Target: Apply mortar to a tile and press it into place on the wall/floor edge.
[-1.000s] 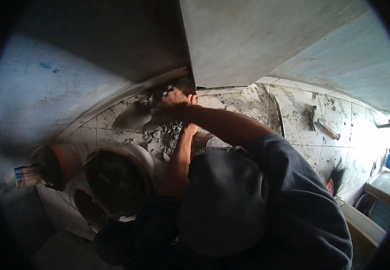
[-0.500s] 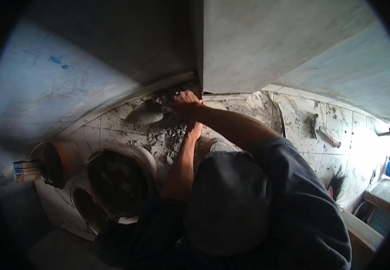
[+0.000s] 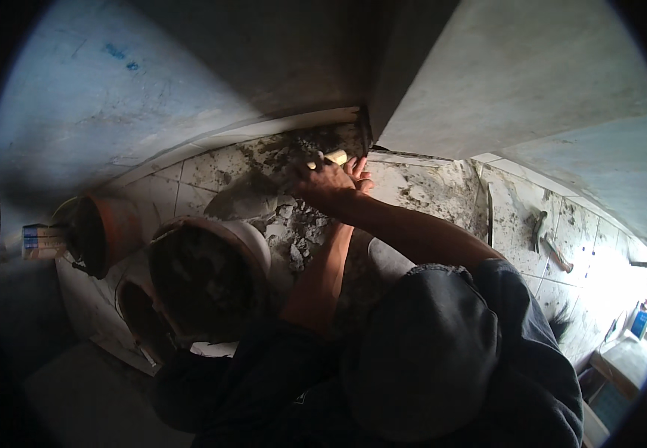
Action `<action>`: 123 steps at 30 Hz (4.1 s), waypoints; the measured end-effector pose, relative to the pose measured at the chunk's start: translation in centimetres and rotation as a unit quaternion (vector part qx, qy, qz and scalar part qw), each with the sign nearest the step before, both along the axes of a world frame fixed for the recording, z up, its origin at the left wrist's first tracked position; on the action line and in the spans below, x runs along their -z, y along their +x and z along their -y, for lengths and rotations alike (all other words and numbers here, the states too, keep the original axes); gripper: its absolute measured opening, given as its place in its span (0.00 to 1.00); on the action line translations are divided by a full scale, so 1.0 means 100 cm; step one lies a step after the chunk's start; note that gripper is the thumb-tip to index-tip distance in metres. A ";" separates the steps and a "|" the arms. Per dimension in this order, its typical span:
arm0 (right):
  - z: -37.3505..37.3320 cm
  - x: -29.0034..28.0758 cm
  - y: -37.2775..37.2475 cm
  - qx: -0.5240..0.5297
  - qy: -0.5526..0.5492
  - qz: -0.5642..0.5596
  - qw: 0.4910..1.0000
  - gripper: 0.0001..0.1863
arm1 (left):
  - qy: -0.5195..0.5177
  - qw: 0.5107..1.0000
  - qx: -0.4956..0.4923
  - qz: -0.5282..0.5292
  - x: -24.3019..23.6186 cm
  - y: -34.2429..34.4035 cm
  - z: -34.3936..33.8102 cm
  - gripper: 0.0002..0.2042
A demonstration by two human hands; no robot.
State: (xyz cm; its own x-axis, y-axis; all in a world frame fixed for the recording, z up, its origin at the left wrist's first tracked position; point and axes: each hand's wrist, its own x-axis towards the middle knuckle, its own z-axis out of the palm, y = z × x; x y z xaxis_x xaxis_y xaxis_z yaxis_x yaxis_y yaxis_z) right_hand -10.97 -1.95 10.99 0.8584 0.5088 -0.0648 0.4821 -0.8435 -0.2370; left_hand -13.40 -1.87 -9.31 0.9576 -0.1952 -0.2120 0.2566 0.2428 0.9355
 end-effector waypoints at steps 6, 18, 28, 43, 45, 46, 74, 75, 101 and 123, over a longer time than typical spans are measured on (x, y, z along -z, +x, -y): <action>0.003 0.003 0.018 0.007 0.018 -0.011 1.000 0.21 | 0.101 0.989 0.047 0.101 -0.016 -0.005 -0.008 0.38; 0.014 0.004 0.029 0.063 -0.003 0.057 0.996 0.28 | 0.143 0.981 0.058 0.117 -0.025 -0.004 0.000 0.36; -0.001 -0.018 0.020 0.048 0.114 0.132 0.983 0.22 | 0.176 0.976 0.050 0.117 -0.029 0.010 -0.001 0.34; 0.018 0.043 0.061 -0.011 -0.045 -0.067 0.997 0.22 | 0.207 0.969 0.055 0.119 -0.035 0.031 0.008 0.31; 0.017 0.036 0.063 0.023 0.038 -0.073 0.996 0.24 | 0.212 0.968 0.058 0.122 -0.036 0.032 0.007 0.31; 0.019 0.030 0.064 0.103 0.070 -0.140 0.982 0.25 | 0.214 0.968 0.058 0.121 -0.037 0.033 0.007 0.30; 0.024 -0.071 -0.039 0.105 0.218 -0.046 0.969 0.17 | 0.282 0.952 -0.008 0.116 -0.058 -0.013 -0.003 0.25; 0.022 -0.064 -0.039 0.097 0.214 -0.057 0.970 0.17 | 0.289 0.950 -0.007 0.118 -0.060 -0.012 -0.003 0.25; 0.020 -0.036 0.001 -0.024 0.228 0.123 0.966 0.20 | 0.274 0.957 -0.031 0.093 -0.070 -0.004 0.000 0.12; 0.021 -0.006 -0.049 0.484 0.559 -0.282 0.611 0.14 | -0.055 0.944 -0.326 0.006 -0.272 0.063 -0.125 0.11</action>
State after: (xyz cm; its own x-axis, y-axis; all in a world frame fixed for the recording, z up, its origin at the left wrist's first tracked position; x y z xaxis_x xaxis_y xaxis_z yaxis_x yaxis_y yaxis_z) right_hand -15.91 -4.03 11.59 0.7937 -0.2225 -0.5662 -0.5398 0.1716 -0.8241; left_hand -7.12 10.67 17.94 0.8837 0.4169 -0.2129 0.0077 0.4417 0.8971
